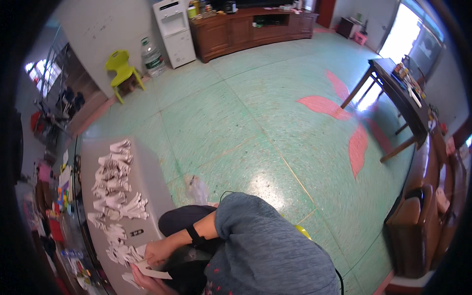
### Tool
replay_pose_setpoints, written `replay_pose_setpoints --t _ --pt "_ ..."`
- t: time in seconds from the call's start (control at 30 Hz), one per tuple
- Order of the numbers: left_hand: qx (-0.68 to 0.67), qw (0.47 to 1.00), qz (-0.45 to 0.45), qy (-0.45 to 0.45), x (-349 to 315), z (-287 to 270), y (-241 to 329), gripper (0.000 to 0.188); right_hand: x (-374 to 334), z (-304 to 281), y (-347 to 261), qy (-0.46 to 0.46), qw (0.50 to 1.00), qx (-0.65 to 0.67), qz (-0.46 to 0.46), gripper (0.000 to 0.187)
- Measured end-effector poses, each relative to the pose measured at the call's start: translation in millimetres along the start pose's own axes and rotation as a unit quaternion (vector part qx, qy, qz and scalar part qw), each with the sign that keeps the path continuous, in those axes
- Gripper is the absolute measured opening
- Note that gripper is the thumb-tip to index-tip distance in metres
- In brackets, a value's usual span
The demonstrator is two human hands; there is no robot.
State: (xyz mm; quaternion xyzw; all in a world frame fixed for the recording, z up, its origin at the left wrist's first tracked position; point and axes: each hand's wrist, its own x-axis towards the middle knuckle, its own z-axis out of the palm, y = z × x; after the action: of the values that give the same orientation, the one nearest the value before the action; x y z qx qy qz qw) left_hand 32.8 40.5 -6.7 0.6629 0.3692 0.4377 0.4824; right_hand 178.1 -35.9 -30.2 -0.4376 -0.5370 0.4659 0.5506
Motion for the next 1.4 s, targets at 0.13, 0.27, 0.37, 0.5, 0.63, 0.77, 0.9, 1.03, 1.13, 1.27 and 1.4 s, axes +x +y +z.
replay_pose_setpoints --t 0.13,0.27,0.37,0.5,0.63,0.77,0.9,1.03,1.13,1.27,1.4 --pt "-0.259 0.941 -0.186 -0.115 23.0 3.8 -29.8 0.024 -3.0 -14.0 6.1 0.043 0.999 -0.013 0.014 0.022" --pt "-0.256 0.909 -0.263 -0.196 21.3 22.4 -3.1 0.022 -22.9 -27.7 -9.3 0.212 0.966 0.107 0.099 0.022" --pt "-0.216 0.905 -0.282 -0.233 16.7 24.5 -0.9 0.021 -25.5 -32.8 -18.3 0.166 0.973 0.084 0.134 0.023" --pt "-0.181 0.910 -0.268 -0.259 8.0 15.1 -3.8 0.023 -13.6 -40.0 -28.8 0.111 0.981 -0.011 0.157 0.025" --pt "-0.228 0.896 -0.295 -0.242 5.1 18.0 -4.7 0.024 -7.2 -40.9 -10.6 0.110 0.980 0.011 0.167 0.021" --pt "-0.238 0.877 -0.315 -0.275 4.7 17.3 -3.9 0.026 -8.5 -40.3 -10.3 0.126 0.977 0.018 0.173 0.019" --pt "-0.168 0.906 -0.254 -0.294 -1.0 20.3 -12.6 0.022 -7.5 -39.1 -14.0 0.115 0.982 -0.003 0.152 0.015" --pt "-0.155 0.907 -0.240 -0.309 -2.5 20.5 -19.2 0.020 -3.4 -35.6 -17.8 0.105 0.977 -0.024 0.183 0.018" --pt "-0.121 0.894 -0.248 -0.353 -1.3 16.0 -15.9 0.020 -3.1 -33.9 -18.1 0.089 0.980 -0.025 0.178 0.018" --pt "-0.132 0.870 -0.272 -0.389 -4.6 13.7 -8.7 0.020 -1.8 -31.2 -10.5 0.111 0.981 -0.010 0.159 0.019" --pt "-0.160 0.839 -0.355 -0.380 -9.2 13.3 3.5 0.023 0.3 -34.0 -21.5 0.112 0.979 -0.053 0.160 0.022"
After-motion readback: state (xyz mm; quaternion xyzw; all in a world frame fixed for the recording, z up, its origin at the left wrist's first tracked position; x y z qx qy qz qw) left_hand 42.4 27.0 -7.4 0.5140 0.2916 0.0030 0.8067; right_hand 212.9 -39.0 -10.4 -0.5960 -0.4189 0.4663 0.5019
